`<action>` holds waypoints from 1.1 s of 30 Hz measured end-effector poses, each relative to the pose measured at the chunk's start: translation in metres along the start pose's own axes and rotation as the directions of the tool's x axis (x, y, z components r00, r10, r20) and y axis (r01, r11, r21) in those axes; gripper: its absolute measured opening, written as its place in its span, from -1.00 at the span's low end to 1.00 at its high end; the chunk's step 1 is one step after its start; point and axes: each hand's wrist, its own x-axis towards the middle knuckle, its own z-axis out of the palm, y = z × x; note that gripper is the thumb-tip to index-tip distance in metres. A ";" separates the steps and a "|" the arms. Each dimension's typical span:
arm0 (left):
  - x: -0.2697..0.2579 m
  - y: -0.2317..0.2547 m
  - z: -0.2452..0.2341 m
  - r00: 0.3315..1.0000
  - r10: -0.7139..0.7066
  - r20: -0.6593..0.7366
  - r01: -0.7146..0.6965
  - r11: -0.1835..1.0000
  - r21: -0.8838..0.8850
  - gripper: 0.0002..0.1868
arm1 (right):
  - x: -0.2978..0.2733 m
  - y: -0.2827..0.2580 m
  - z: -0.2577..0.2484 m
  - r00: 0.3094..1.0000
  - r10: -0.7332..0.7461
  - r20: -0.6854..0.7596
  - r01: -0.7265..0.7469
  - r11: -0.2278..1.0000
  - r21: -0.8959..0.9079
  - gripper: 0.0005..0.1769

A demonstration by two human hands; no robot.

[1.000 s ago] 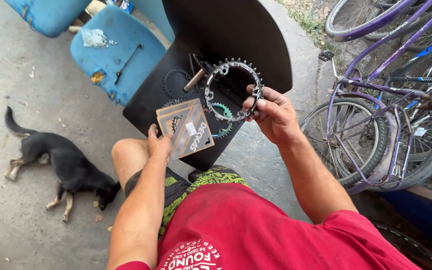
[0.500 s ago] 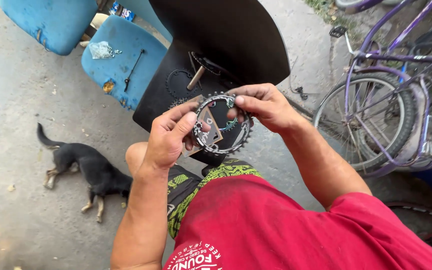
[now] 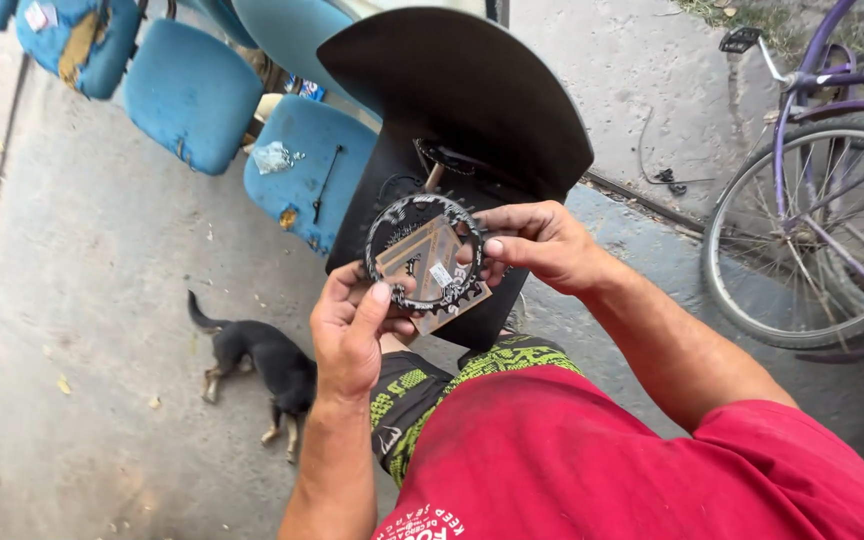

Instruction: Unboxing and inspecting bicycle chainrings and test-fitting them onto a crank arm.

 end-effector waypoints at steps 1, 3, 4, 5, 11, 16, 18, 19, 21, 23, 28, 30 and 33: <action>-0.002 0.000 0.000 1.000 0.002 0.014 -0.002 1.000 -0.005 -0.69 | 0.001 -0.003 0.001 1.000 -0.008 0.006 0.008 1.000 -0.020 -0.58; -0.005 0.000 0.000 0.999 0.007 0.031 -0.007 1.000 -0.004 -0.70 | 0.003 -0.007 0.001 1.000 -0.022 0.013 0.023 0.999 -0.037 -0.59; -0.006 0.000 0.000 0.999 0.004 0.042 -0.004 1.000 -0.013 -0.71 | 0.003 -0.008 0.001 1.000 -0.023 0.008 0.023 0.999 -0.043 -0.59; -0.008 0.000 0.000 0.999 0.001 0.048 0.000 1.000 -0.022 -0.72 | 0.003 -0.009 0.001 1.000 -0.019 0.004 0.019 0.999 -0.048 -0.59; -0.014 0.000 0.001 0.996 0.016 0.089 -0.015 1.000 -0.022 -0.74 | 0.003 -0.010 0.004 0.999 -0.045 -0.010 0.045 0.999 -0.025 -0.64; -0.017 0.002 0.002 0.994 0.026 0.103 -0.022 0.999 -0.033 -0.73 | 0.004 -0.010 0.007 0.999 -0.042 -0.017 0.042 0.999 -0.024 -0.65; -0.019 0.003 0.003 0.994 0.023 0.104 -0.020 0.999 -0.032 -0.73 | 0.004 -0.010 0.009 0.999 -0.035 -0.020 0.035 0.999 -0.015 -0.65; -0.019 0.004 0.003 0.994 0.025 0.107 -0.021 0.999 -0.036 -0.73 | 0.004 -0.009 0.009 0.999 -0.035 -0.019 0.034 0.999 -0.012 -0.65; -0.020 0.006 0.004 0.994 0.026 0.110 -0.022 0.999 -0.039 -0.73 | 0.004 -0.009 0.011 0.999 -0.034 -0.019 0.034 0.999 -0.008 -0.66; -0.022 0.008 0.004 0.993 0.031 0.113 -0.027 0.999 -0.034 -0.73 | 0.004 -0.008 0.013 0.999 -0.028 -0.020 0.028 1.000 -0.009 -0.65; -0.024 0.011 0.003 0.992 0.031 0.122 -0.028 0.999 -0.024 -0.74 | 0.005 -0.008 0.017 0.999 -0.027 -0.033 0.027 1.000 -0.012 -0.65; -0.024 0.011 0.003 0.992 0.027 0.123 -0.025 0.999 -0.021 -0.73 | 0.005 -0.007 0.017 0.999 -0.028 -0.035 0.028 1.000 -0.005 -0.65; -0.024 0.010 0.000 0.992 0.025 0.126 -0.021 0.999 -0.032 -0.73 | 0.005 -0.005 0.018 0.999 -0.032 -0.038 0.031 0.999 -0.007 -0.65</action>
